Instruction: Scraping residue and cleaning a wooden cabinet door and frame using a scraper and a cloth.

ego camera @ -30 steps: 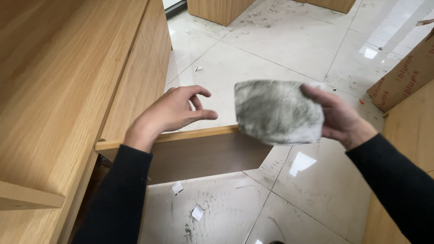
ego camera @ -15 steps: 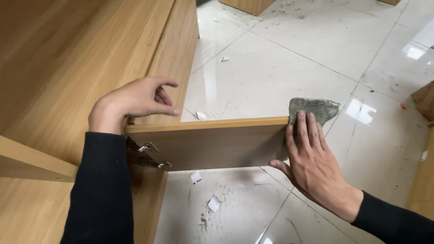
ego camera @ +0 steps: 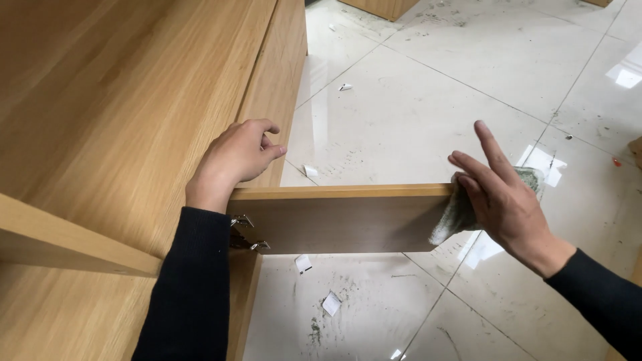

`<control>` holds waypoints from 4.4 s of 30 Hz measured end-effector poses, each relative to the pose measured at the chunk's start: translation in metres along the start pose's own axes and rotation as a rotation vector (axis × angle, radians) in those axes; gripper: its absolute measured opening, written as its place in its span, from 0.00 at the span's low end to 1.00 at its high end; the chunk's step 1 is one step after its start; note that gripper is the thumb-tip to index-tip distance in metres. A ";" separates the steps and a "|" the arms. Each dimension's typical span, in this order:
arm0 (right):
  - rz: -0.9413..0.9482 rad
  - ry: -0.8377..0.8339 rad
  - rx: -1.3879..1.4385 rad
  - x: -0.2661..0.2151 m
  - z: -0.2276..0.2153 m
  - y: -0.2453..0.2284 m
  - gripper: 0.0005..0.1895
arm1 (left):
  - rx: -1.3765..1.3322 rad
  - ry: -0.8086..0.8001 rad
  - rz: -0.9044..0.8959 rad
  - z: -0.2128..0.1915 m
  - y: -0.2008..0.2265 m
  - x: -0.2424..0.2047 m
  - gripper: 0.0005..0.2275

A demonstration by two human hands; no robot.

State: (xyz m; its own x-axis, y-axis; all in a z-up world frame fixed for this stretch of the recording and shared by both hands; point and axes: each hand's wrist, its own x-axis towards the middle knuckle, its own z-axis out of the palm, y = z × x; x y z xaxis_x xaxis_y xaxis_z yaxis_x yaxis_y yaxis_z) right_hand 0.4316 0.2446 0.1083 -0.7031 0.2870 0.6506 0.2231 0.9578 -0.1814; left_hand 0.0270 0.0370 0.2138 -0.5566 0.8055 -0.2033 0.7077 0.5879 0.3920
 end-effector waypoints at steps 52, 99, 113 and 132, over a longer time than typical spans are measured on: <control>-0.502 -0.023 -0.165 0.128 0.227 -0.206 0.17 | -0.046 0.312 0.135 -0.027 0.003 0.002 0.20; 1.953 0.950 2.014 -0.249 0.203 -0.013 0.16 | 0.064 -0.378 0.271 0.066 0.108 -0.025 0.42; 1.908 0.305 1.832 -0.078 0.183 -0.064 0.52 | 0.070 -0.333 0.223 0.060 0.114 -0.031 0.43; 2.207 0.216 1.564 -0.280 0.223 0.007 0.18 | 0.078 -0.316 0.283 0.068 0.107 -0.031 0.47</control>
State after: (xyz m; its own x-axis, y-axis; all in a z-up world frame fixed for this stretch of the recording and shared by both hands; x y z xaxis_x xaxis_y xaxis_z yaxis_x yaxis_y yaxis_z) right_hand 0.4795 0.1748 -0.2396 -0.2937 0.3434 -0.8921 -0.2696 -0.9251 -0.2673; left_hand 0.1498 0.0797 0.2008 -0.1835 0.9120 -0.3668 0.8507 0.3343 0.4056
